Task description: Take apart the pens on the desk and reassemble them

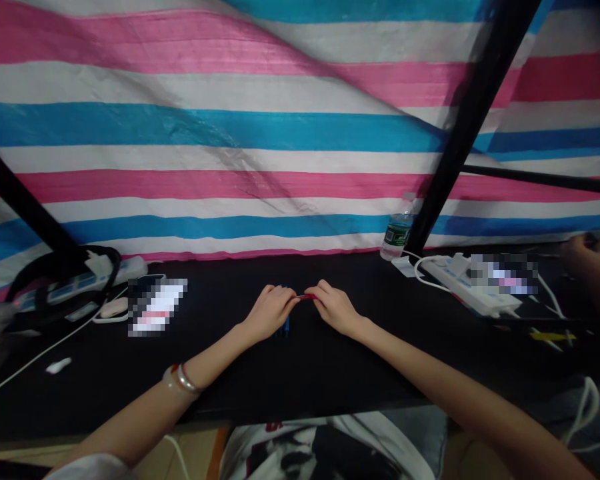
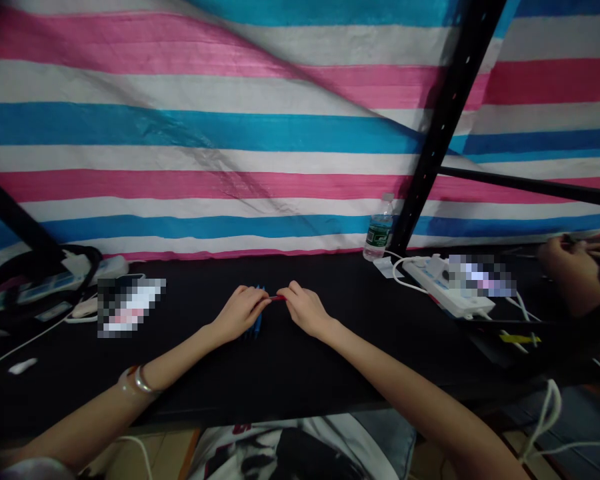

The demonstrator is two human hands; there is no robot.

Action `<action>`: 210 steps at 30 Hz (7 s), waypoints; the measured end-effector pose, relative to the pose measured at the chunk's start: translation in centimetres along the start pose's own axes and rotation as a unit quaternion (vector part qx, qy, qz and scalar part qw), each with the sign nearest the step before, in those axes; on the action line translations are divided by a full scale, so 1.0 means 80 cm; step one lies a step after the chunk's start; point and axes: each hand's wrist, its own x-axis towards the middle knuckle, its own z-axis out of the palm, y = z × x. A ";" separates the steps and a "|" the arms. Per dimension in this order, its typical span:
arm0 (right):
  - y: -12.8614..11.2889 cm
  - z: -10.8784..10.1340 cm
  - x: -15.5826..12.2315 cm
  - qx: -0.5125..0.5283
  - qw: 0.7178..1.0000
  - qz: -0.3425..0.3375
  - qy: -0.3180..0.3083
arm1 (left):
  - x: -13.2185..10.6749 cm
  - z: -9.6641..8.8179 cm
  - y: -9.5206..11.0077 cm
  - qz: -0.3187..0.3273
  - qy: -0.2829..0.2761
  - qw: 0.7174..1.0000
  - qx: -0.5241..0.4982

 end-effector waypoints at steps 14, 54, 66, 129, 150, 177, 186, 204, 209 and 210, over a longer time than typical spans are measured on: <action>0.013 0.001 -0.001 -0.028 0.998 -0.008 0.054 | -0.004 -0.005 -0.013 -0.124 -0.028 0.992 -0.007; 0.044 0.023 0.011 0.495 0.739 0.420 0.182 | 0.011 0.017 -0.049 -0.337 0.023 0.665 -0.666; 0.050 0.021 0.012 0.591 0.652 0.421 0.220 | 0.009 0.013 -0.059 -0.337 -0.002 0.646 -0.685; 0.039 -0.005 0.014 0.590 0.739 0.327 -0.014 | 0.006 0.012 -0.054 -0.365 0.010 0.704 -0.609; 0.043 -0.003 0.012 0.537 0.785 0.305 -0.044 | 0.003 0.016 -0.053 -0.334 0.011 0.743 -0.580; 0.035 0.005 0.016 0.516 0.795 0.315 -0.044 | 0.004 0.011 -0.041 -0.327 0.014 0.767 -0.552; 0.030 0.002 0.016 0.515 0.804 0.293 -0.050 | 0.004 0.009 -0.037 -0.330 0.017 0.768 -0.548; 0.034 0.004 0.013 0.471 0.839 0.263 -0.073 | 0.006 0.004 -0.033 -0.328 0.038 0.755 -0.566; 0.029 0.000 0.015 0.503 0.823 0.259 -0.050 | 0.008 0.004 -0.034 -0.345 0.053 0.726 -0.593; 0.028 0.000 0.014 0.502 0.826 0.252 -0.044 | 0.009 0.004 -0.035 -0.348 0.055 0.723 -0.594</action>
